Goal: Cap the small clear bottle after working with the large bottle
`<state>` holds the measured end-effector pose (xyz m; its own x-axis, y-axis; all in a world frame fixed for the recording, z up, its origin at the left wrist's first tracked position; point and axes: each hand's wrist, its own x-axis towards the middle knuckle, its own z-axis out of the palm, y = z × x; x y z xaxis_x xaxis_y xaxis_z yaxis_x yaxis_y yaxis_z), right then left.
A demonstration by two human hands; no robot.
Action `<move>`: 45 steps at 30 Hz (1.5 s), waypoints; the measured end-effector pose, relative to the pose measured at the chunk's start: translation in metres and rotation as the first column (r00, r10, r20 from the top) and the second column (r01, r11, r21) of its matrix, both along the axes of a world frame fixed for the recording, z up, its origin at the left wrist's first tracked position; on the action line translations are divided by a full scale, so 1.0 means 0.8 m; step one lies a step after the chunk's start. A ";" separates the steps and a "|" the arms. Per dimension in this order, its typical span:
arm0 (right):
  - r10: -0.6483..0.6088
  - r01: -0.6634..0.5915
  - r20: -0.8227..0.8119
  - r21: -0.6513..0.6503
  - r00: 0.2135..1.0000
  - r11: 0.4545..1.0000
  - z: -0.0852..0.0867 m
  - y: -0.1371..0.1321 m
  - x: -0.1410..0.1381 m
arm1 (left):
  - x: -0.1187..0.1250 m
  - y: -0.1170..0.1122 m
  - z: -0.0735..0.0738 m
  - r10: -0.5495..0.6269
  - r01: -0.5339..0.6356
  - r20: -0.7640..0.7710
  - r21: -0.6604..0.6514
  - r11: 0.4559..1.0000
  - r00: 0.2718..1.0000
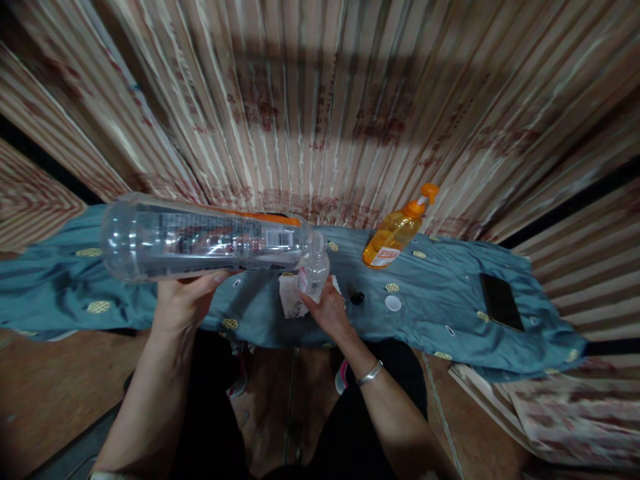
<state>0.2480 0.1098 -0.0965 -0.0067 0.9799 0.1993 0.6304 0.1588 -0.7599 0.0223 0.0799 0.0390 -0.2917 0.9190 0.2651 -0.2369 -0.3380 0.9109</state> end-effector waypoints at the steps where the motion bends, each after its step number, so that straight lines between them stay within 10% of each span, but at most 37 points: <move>1: 0.000 0.000 0.000 0.003 1.000 1.000 0.000 0.000 0.000 | 0.000 0.000 0.000 0.002 -0.002 0.002 -0.006 1.000 1.000; 45: 0.017 -0.017 0.015 0.012 1.000 1.000 0.003 -0.001 0.002 | 0.003 0.001 0.001 0.043 -0.042 0.014 -0.031 0.999 0.999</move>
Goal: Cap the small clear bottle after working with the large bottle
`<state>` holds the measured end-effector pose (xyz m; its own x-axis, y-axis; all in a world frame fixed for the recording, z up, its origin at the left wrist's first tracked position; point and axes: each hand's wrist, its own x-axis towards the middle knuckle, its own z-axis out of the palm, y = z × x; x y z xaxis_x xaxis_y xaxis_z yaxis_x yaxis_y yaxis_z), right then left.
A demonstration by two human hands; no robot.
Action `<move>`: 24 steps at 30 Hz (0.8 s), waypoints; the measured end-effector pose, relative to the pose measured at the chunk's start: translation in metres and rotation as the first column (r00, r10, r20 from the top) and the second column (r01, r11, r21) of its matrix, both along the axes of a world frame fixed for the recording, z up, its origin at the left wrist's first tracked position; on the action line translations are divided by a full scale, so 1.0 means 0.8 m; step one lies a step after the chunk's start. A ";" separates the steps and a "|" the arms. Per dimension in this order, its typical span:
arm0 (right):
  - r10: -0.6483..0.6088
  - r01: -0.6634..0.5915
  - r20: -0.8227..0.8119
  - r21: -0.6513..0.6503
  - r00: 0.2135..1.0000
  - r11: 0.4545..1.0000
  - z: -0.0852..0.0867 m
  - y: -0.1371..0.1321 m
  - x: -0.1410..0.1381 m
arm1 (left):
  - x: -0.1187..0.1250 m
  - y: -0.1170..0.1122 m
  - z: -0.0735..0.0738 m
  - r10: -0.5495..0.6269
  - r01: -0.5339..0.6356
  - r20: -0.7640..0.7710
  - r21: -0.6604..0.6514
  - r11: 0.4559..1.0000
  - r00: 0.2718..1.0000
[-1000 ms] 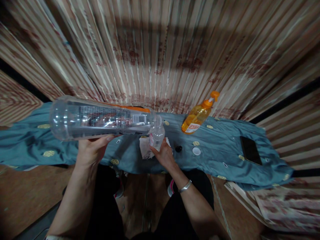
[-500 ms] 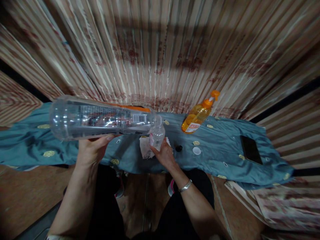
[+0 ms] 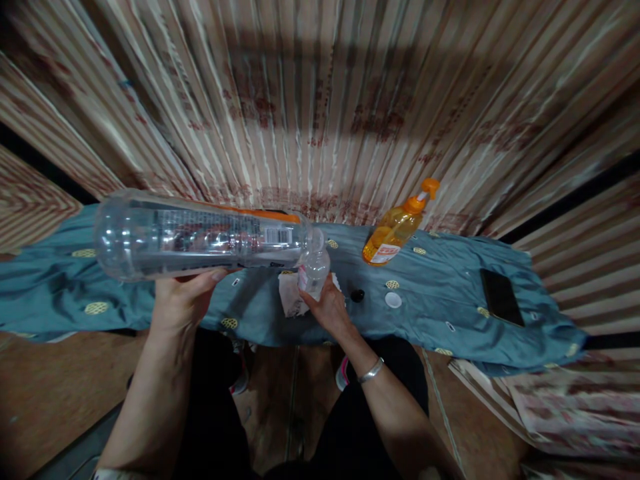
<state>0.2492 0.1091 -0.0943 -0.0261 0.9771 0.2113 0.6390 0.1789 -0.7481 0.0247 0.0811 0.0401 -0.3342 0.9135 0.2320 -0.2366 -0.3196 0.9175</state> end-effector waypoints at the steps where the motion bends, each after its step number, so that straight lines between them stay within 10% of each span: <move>1: -0.002 0.002 -0.002 0.007 1.000 1.000 0.000 0.000 0.000 | 0.000 0.000 0.000 0.004 -0.004 -0.004 -0.005 1.000 1.000; 24: 0.016 -0.016 0.005 -0.005 1.000 1.000 0.000 0.000 0.002 | 0.002 -0.001 0.004 0.005 -0.005 -0.003 0.022 1.000 1.000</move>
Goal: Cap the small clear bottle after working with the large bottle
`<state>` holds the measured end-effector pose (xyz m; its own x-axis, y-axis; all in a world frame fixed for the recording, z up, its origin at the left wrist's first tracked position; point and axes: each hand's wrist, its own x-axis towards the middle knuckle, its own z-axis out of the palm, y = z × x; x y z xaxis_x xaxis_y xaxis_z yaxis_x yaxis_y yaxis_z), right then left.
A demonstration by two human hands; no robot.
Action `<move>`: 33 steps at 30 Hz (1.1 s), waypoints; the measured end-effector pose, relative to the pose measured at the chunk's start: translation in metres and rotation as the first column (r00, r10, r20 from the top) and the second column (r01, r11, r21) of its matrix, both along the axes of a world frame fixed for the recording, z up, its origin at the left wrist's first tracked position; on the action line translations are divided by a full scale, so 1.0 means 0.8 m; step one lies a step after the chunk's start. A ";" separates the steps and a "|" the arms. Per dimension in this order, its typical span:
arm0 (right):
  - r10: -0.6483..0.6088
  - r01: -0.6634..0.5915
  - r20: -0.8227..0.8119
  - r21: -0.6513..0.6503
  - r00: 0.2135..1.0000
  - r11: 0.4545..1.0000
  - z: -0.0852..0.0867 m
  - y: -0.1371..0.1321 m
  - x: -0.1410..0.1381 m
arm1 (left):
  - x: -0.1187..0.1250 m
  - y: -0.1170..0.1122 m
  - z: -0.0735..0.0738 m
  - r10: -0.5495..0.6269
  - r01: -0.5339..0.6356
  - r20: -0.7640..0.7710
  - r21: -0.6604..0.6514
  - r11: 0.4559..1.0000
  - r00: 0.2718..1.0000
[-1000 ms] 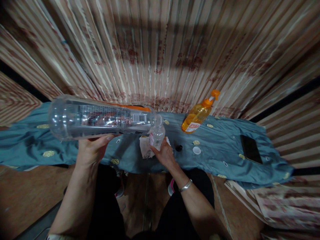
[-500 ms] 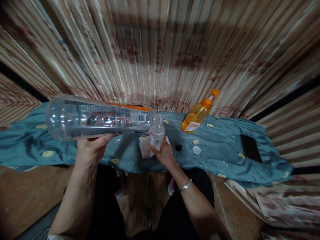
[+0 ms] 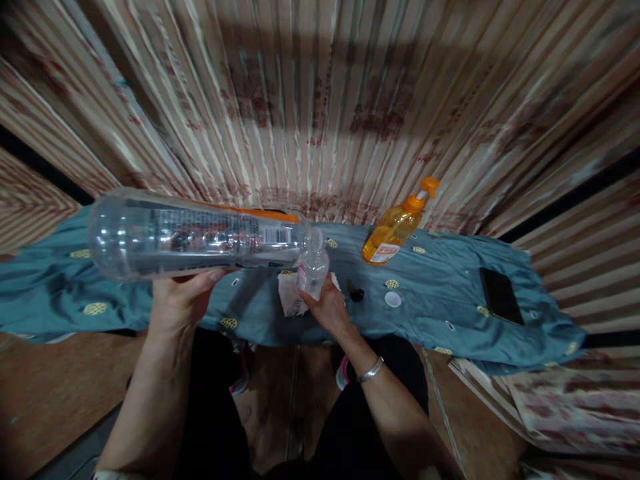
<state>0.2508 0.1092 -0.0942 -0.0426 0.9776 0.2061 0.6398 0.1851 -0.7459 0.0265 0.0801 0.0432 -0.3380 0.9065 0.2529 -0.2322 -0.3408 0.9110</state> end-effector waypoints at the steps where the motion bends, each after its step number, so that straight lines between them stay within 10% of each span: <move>1: 0.002 -0.002 0.000 -0.001 1.000 1.000 0.000 0.000 0.000 | 0.000 0.000 0.000 -0.001 0.001 0.004 0.003 1.000 1.000; 33: -0.005 0.005 0.006 -0.015 1.000 1.000 0.001 0.000 0.000 | 0.001 0.002 -0.002 0.015 -0.015 0.009 0.018 1.000 1.000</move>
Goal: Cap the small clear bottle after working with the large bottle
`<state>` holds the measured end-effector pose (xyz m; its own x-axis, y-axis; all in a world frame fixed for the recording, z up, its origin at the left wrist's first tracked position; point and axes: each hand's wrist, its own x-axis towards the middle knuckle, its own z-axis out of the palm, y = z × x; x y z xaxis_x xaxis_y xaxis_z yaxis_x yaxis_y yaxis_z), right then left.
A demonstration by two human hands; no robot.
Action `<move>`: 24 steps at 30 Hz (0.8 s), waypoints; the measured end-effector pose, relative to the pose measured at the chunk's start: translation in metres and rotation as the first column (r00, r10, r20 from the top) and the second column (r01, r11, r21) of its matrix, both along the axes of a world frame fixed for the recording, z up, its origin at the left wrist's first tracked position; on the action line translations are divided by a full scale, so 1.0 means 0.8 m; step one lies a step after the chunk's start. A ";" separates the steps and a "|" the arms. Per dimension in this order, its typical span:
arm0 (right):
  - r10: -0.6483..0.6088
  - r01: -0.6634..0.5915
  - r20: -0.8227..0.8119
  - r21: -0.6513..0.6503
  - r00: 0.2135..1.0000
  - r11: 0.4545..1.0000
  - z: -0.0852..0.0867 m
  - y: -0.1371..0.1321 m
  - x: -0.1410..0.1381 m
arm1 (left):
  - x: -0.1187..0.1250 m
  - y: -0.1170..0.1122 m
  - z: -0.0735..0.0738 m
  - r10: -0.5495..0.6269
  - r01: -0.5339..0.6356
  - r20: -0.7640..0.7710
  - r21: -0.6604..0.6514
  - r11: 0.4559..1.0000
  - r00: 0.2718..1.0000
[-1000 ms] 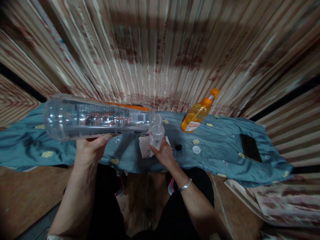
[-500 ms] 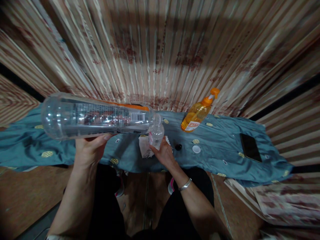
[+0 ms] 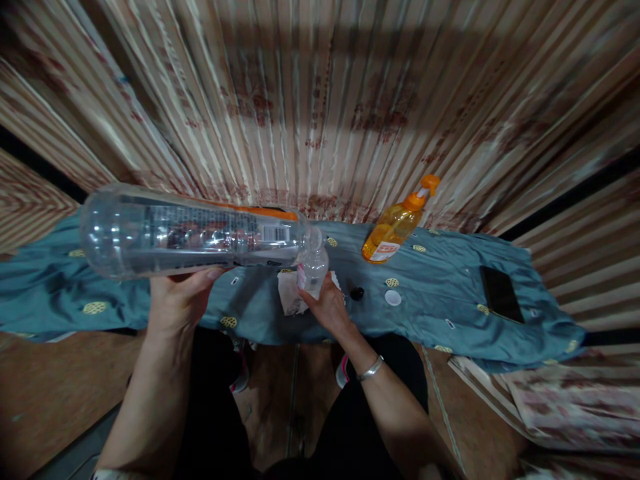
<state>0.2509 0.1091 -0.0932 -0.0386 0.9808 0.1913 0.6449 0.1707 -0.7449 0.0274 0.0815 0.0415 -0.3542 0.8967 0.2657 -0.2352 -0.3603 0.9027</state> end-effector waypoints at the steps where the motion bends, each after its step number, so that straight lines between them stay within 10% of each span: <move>1: 0.002 -0.002 -0.001 -0.002 1.000 1.000 0.000 0.000 0.000 | 0.000 0.000 0.000 -0.001 0.001 0.000 0.001 1.000 1.000; 24: -0.026 0.026 0.039 0.002 0.999 1.000 -0.004 0.001 -0.001 | 0.001 -0.002 0.002 -0.009 0.009 0.015 -0.007 1.000 1.000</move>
<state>0.2499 0.1099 -0.0961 -0.0203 0.9812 0.1921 0.6780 0.1547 -0.7186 0.0280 0.0799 0.0430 -0.3497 0.9017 0.2542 -0.2517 -0.3518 0.9016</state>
